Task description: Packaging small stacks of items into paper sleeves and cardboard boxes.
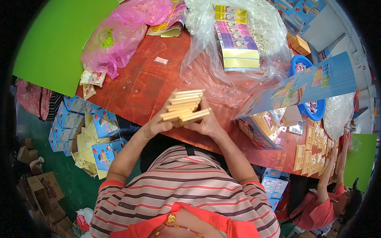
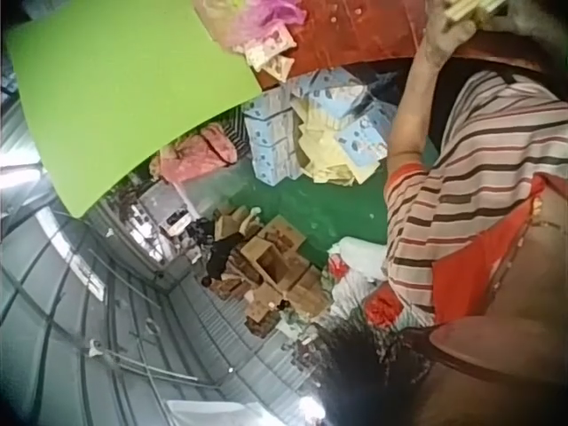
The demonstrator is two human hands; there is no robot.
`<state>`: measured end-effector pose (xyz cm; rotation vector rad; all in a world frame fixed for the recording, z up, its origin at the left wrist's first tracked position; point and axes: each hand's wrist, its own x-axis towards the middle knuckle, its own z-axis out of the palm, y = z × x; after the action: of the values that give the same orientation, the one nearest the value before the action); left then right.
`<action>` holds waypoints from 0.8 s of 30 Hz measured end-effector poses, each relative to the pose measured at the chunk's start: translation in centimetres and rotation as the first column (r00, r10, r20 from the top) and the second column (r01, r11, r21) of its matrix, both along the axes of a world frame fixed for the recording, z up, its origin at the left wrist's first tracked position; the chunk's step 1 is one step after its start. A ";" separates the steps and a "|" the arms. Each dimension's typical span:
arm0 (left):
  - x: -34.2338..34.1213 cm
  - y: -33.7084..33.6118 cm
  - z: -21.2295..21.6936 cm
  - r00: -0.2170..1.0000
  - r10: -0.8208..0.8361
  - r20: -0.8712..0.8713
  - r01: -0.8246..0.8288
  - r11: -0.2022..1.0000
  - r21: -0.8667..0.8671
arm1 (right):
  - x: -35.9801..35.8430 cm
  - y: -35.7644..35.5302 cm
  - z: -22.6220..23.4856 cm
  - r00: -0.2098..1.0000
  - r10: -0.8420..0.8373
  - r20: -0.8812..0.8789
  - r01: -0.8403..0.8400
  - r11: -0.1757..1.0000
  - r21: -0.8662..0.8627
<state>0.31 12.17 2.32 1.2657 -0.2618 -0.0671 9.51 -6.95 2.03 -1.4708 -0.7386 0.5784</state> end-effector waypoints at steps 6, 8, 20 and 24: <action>0.2 -2.8 -1.6 0.818 0.418 0.396 -0.523 0.827 0.207 | -0.5 2.6 -2.6 0.877 -0.033 0.479 0.067 0.996 -0.055; 0.5 -3.4 -1.4 0.767 0.474 0.432 -0.554 0.830 0.072 | -0.8 3.0 -2.8 0.834 -0.121 0.538 0.181 0.982 -0.061; 0.3 -2.0 -3.8 0.721 0.474 0.505 -0.642 0.732 0.229 | -0.1 2.2 -1.9 0.692 0.012 0.722 0.151 0.975 -0.161; -0.5 -1.6 -3.9 0.767 0.545 0.338 -0.614 0.777 0.140 | -1.7 4.4 -0.3 0.922 -0.164 0.350 0.147 0.986 0.075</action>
<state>-0.16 10.56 -1.56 1.5572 -0.0878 0.6480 7.79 -2.55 1.72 -1.5930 -0.8984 0.1697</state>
